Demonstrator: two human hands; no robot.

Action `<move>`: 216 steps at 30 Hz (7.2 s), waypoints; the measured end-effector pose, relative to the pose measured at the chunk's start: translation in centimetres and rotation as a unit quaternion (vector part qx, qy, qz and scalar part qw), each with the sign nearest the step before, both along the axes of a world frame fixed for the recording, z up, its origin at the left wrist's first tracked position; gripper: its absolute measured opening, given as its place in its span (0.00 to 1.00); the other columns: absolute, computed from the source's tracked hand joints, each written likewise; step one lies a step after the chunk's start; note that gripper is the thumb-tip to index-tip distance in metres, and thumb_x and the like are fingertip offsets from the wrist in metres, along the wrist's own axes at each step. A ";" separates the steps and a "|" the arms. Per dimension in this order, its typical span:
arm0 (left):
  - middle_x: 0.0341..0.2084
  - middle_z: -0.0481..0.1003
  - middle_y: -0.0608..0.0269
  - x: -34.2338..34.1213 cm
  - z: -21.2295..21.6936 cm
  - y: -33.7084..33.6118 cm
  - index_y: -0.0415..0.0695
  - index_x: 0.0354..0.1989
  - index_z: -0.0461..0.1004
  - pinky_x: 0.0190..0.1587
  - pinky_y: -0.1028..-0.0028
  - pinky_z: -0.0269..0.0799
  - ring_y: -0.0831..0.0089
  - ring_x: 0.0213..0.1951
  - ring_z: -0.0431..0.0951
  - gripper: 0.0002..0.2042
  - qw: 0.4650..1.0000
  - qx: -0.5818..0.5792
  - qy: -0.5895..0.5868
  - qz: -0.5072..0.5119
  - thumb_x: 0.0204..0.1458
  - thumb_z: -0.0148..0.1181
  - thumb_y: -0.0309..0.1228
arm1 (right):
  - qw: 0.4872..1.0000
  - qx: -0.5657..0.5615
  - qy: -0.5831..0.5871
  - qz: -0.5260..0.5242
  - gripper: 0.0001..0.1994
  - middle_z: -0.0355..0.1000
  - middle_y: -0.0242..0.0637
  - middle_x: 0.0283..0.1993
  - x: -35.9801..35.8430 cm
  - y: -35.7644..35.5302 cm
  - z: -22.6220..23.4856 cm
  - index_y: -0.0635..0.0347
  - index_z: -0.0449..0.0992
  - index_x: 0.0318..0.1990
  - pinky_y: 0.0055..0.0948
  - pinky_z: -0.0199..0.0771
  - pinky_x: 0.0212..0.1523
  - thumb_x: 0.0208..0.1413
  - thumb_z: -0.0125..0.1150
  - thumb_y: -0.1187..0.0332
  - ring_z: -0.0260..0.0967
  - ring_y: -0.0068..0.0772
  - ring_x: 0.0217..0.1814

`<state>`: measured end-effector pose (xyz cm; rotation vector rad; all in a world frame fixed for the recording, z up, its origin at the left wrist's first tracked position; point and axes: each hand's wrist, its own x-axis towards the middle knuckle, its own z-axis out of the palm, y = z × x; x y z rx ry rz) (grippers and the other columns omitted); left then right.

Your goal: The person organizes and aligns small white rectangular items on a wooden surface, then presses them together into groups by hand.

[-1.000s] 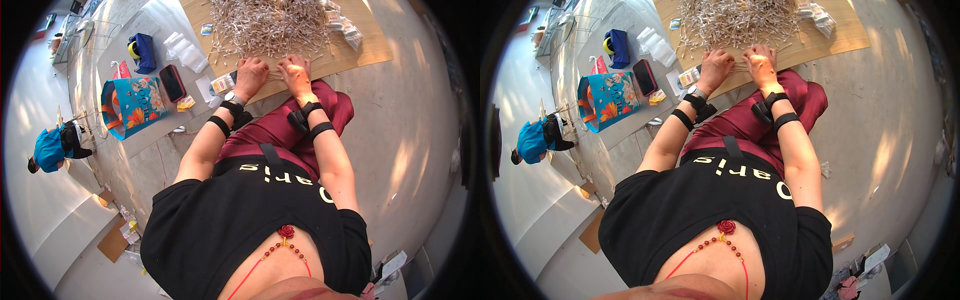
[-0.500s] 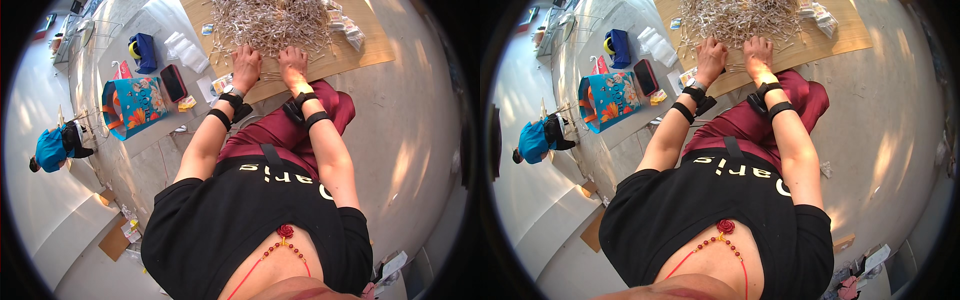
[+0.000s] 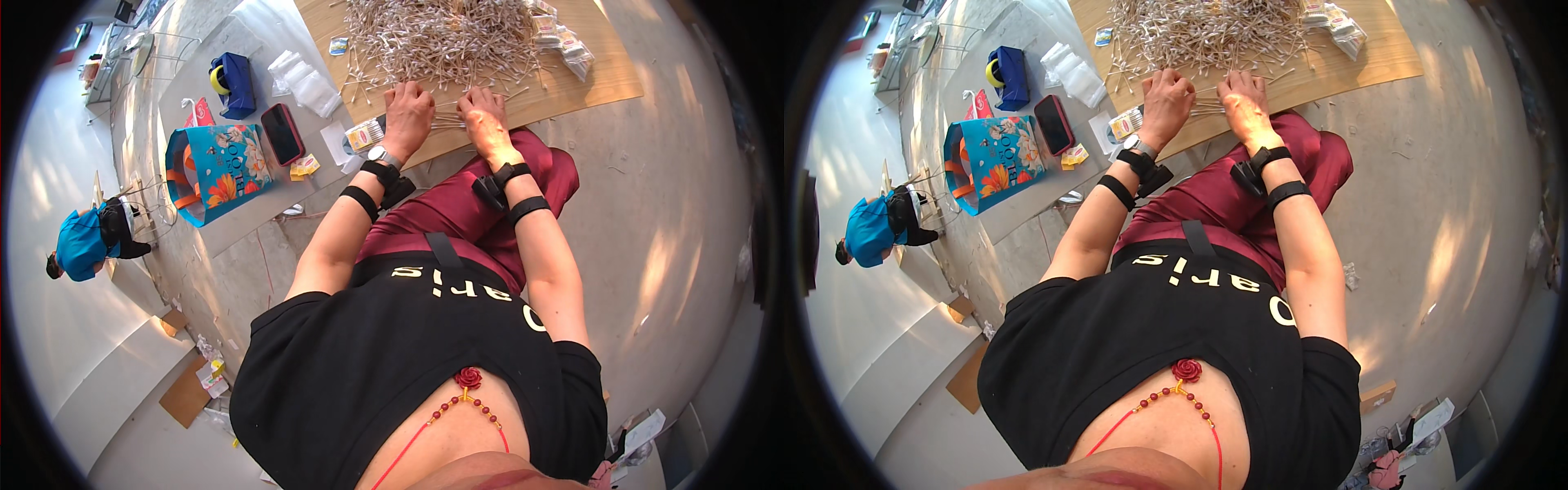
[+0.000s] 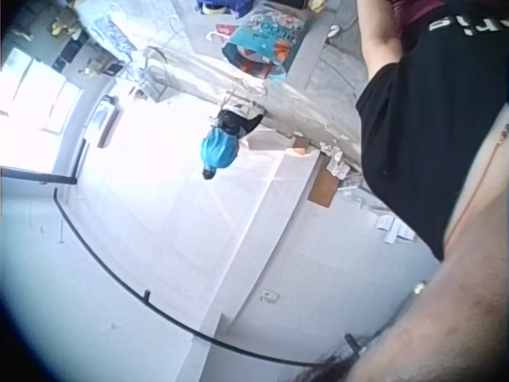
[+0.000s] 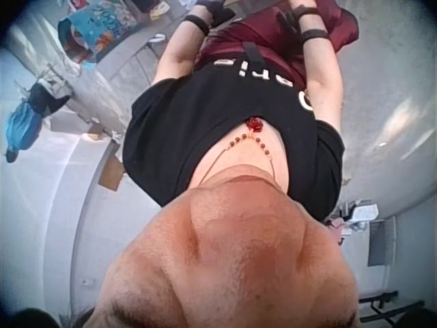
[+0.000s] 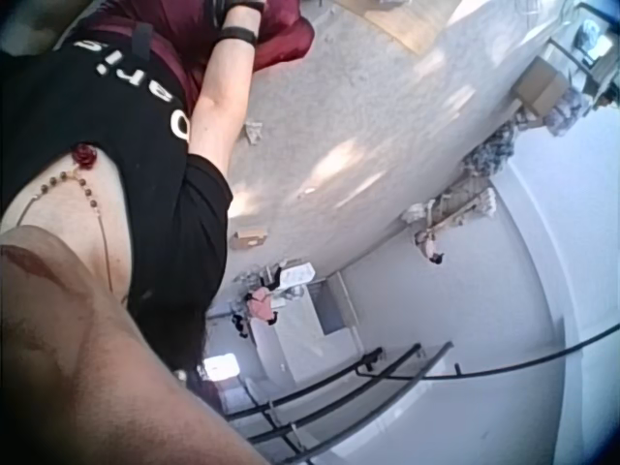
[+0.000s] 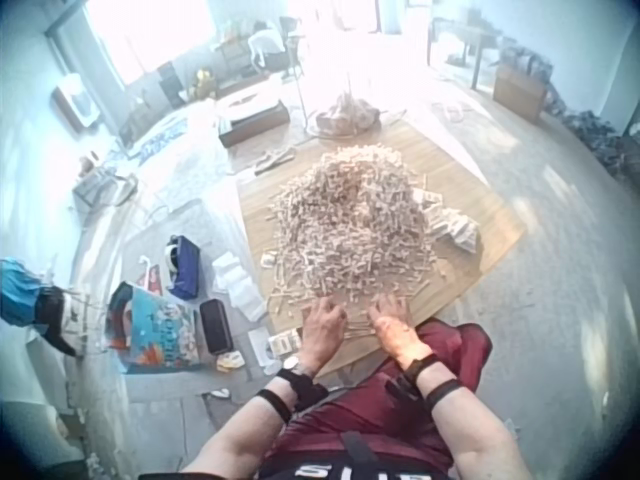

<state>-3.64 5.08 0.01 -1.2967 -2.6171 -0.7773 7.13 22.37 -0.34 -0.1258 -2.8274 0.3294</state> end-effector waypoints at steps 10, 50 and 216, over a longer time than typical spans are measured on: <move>0.39 0.75 0.61 -0.8 0.5 0.8 0.49 0.33 0.81 0.55 0.59 0.60 0.60 0.50 0.74 0.07 0.999 0.013 -0.015 0.041 0.49 0.71 0.34 | 0.988 -0.056 0.082 -0.116 0.10 0.73 0.31 0.45 -2.2 2.1 0.1 0.45 0.83 0.44 0.44 0.65 0.55 0.55 0.70 0.64 0.70 0.38 0.53; 0.36 0.79 0.63 -0.8 0.3 0.8 0.49 0.30 0.82 0.54 0.59 0.61 0.62 0.46 0.78 0.08 0.997 0.012 -0.058 0.046 0.54 0.67 0.39 | 0.997 -0.053 0.041 -0.035 0.05 0.77 0.27 0.41 -0.6 0.5 -0.3 0.46 0.83 0.40 0.42 0.65 0.55 0.57 0.67 0.63 0.73 0.36 0.51; 0.37 0.78 0.63 -3.3 -0.4 4.9 0.52 0.38 0.81 0.52 0.60 0.65 0.61 0.46 0.77 0.05 0.997 0.020 0.067 0.020 0.53 0.67 0.32 | 0.956 -0.225 0.114 -0.151 0.04 0.76 0.39 0.40 1.3 0.0 -0.9 0.54 0.81 0.40 0.44 0.73 0.49 0.60 0.66 0.66 0.75 0.48 0.46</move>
